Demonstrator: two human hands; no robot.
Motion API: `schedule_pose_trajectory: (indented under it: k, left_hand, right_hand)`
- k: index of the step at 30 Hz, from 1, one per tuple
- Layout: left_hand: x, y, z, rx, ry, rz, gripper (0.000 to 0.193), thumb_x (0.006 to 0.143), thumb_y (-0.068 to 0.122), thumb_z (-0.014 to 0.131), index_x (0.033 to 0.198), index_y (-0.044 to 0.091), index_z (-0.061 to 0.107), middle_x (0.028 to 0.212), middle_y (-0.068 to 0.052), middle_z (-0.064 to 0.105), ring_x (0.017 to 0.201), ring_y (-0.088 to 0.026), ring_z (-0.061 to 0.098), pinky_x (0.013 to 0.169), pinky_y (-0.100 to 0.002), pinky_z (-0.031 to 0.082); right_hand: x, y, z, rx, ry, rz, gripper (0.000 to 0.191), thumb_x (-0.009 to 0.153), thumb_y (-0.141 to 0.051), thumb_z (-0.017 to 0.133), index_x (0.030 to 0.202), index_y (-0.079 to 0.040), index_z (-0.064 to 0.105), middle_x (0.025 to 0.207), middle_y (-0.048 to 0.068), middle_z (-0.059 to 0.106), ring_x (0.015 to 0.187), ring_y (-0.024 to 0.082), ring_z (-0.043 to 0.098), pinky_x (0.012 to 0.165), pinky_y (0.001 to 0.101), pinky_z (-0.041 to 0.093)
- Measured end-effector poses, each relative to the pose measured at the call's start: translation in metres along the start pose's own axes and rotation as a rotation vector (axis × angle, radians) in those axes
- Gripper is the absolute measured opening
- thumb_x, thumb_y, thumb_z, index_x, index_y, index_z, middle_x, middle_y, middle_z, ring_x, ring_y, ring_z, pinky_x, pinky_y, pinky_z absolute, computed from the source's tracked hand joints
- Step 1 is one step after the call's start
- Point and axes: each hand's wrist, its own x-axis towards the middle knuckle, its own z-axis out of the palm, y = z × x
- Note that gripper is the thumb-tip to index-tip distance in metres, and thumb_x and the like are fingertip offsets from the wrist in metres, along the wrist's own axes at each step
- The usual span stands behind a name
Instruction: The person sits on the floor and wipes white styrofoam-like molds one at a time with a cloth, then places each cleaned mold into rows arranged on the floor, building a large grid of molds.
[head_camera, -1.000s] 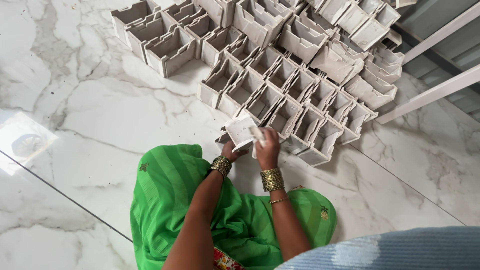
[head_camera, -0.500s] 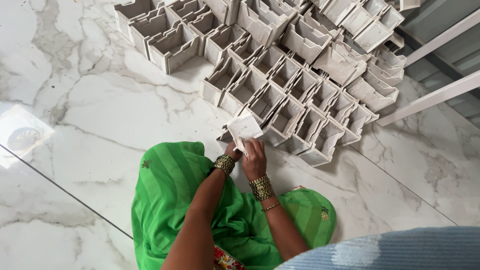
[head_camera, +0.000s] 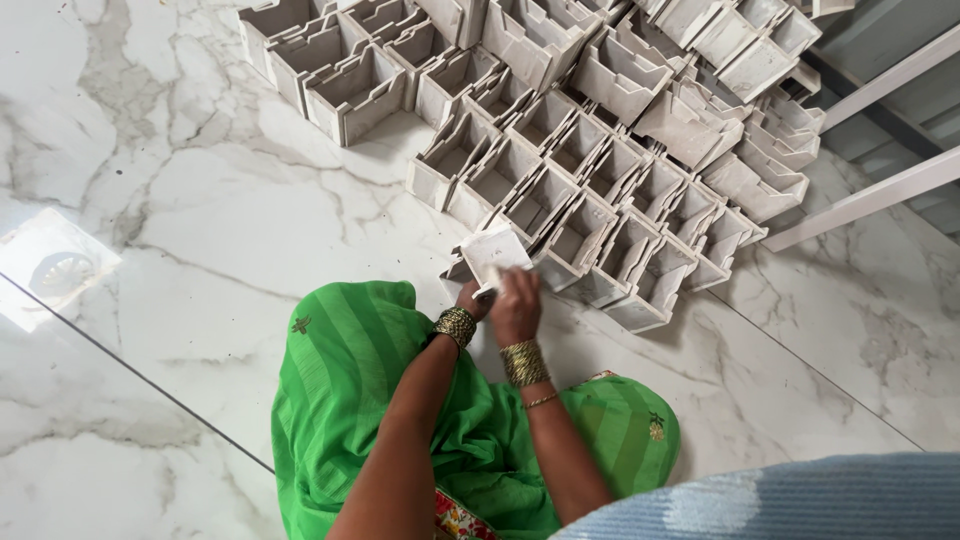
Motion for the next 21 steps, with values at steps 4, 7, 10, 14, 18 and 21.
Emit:
schedule_pose_trajectory:
  k: [4,7,10,14,18,21]
  left_hand:
    - [0.005,-0.002,0.002,-0.163,-0.027,0.034,0.021,0.096,0.022,0.063,0.108,0.008,0.073,0.104,-0.015,0.077,0.093,-0.027,0.074,0.079,-0.036,0.060]
    - [0.004,0.000,0.001,0.093,-0.046,0.053,0.022,0.096,0.023,0.066,0.109,0.009,0.075,0.104,-0.015,0.078,0.093,-0.029,0.075,0.080,-0.036,0.060]
    - [0.000,0.002,-0.001,0.037,-0.042,0.097,0.026,0.091,0.021,0.076,0.112,0.007,0.075,0.104,-0.017,0.078,0.094,-0.030,0.074,0.079,-0.038,0.059]
    - [-0.002,0.003,-0.001,-0.113,-0.020,0.119,0.035,0.084,0.009,0.077,0.117,0.006,0.070,0.106,-0.013,0.076,0.095,-0.026,0.075,0.078,-0.037,0.060]
    - [0.004,0.000,0.001,-0.048,-0.089,-0.011,0.024,0.086,0.013,0.078,0.109,0.007,0.073,0.099,-0.011,0.078,0.089,-0.026,0.077,0.076,-0.036,0.060]
    - [0.007,-0.002,0.000,0.368,-0.087,0.279,0.009,0.095,0.012,0.077,0.103,0.010,0.077,0.102,-0.013,0.078,0.096,-0.030,0.074,0.083,-0.037,0.058]
  right_hand:
    - [-0.015,-0.013,0.000,0.139,-0.102,-0.042,0.022,0.084,0.005,0.064,0.106,0.002,0.069,0.112,0.016,0.067,0.103,0.035,0.061,0.089,0.0450,0.054]
    - [-0.006,0.008,-0.003,0.121,-0.115,-0.078,0.023,0.086,0.006,0.063,0.107,0.002,0.070,0.112,0.014,0.068,0.101,0.033,0.061,0.088,0.0437,0.054]
    - [0.011,0.039,-0.012,0.024,-0.117,-0.031,0.026,0.080,0.008,0.062,0.105,0.003,0.069,0.111,0.015,0.067,0.102,0.035,0.060,0.089,0.0453,0.053]
    - [0.019,0.051,-0.019,-0.016,-0.127,-0.035,0.029,0.079,0.009,0.061,0.106,0.003,0.069,0.110,0.016,0.066,0.104,0.036,0.060,0.091,0.0450,0.053]
    - [-0.001,0.020,-0.020,0.011,-0.126,-0.147,0.033,0.074,0.006,0.062,0.106,0.003,0.069,0.108,0.015,0.066,0.103,0.036,0.060,0.094,0.0482,0.051]
    - [-0.011,0.002,-0.020,0.129,-0.165,-0.184,0.036,0.077,0.007,0.062,0.113,0.007,0.069,0.113,0.020,0.065,0.102,0.037,0.059,0.092,0.0444,0.052]
